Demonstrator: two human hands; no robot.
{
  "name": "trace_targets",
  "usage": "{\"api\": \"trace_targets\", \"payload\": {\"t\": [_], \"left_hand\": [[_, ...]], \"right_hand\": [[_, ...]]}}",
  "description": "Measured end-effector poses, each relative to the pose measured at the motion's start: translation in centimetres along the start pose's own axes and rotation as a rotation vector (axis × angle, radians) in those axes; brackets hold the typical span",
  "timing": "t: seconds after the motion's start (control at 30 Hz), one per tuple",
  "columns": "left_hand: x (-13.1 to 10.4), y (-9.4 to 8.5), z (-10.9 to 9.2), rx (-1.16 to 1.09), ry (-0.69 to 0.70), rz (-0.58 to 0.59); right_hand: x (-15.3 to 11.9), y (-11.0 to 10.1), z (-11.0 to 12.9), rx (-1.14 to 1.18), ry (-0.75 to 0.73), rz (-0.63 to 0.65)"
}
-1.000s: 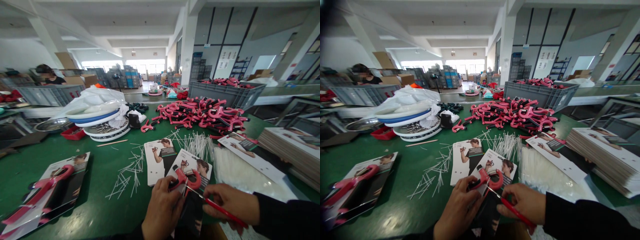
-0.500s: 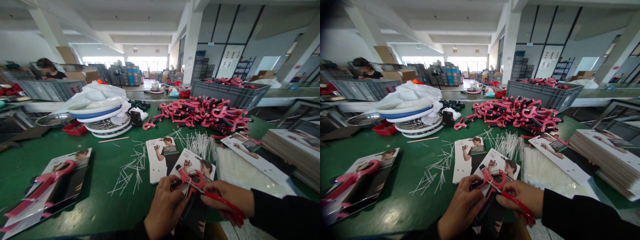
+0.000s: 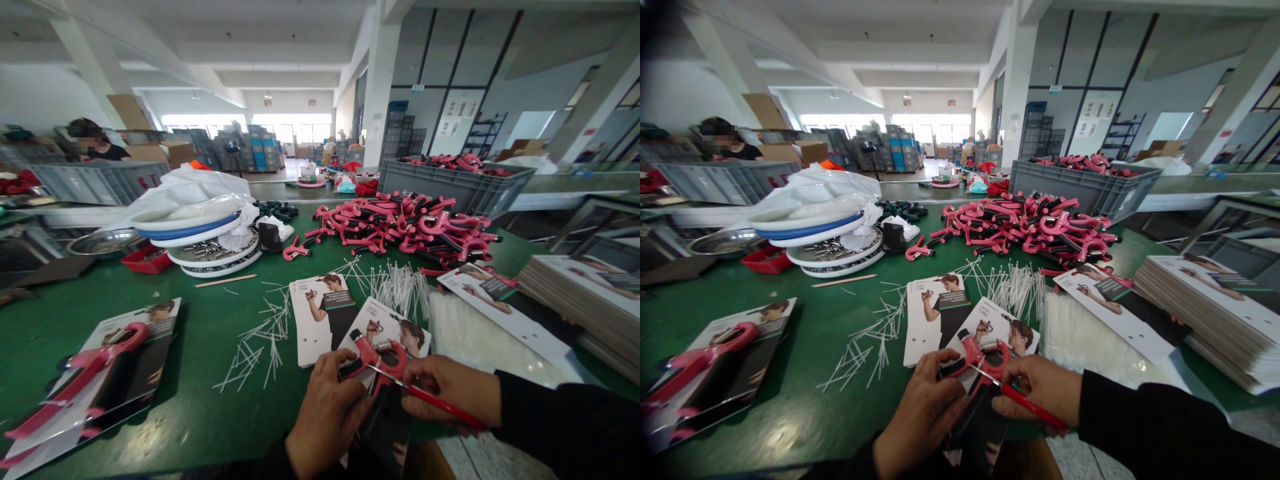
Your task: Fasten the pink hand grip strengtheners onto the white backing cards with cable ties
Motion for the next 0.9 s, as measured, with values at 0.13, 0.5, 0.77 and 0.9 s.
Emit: {"api": "trace_targets", "payload": {"t": [0.13, 0.5, 0.77, 0.9], "left_hand": [[0.0, 0.0, 0.1, -0.005, 0.001, 0.013], [-1.2, -1.5, 0.2, -0.073, -0.073, -0.171], [-5.8, -6.8, 3.2, 0.336, -0.44, -0.002], [-6.0, -6.4, 1.7, 0.351, -0.531, 0.031]], "right_hand": [[0.1, -0.6, 0.3, -0.121, -0.126, -0.07], [-0.6, -1.0, 0.2, -0.129, -0.145, 0.005], [0.3, -1.0, 4.5, -0.473, -0.179, 0.039], [1.2, -0.3, 5.8, -0.434, -0.041, 0.112]]}}
Point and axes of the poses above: each hand's wrist, its own x-axis towards the middle knuckle, its own y-axis out of the palm, z = x × y, the point moved 2 cm from there along x, towards the middle knuckle, and after that the axes turned 2 degrees about y, right-handed, at the moved point
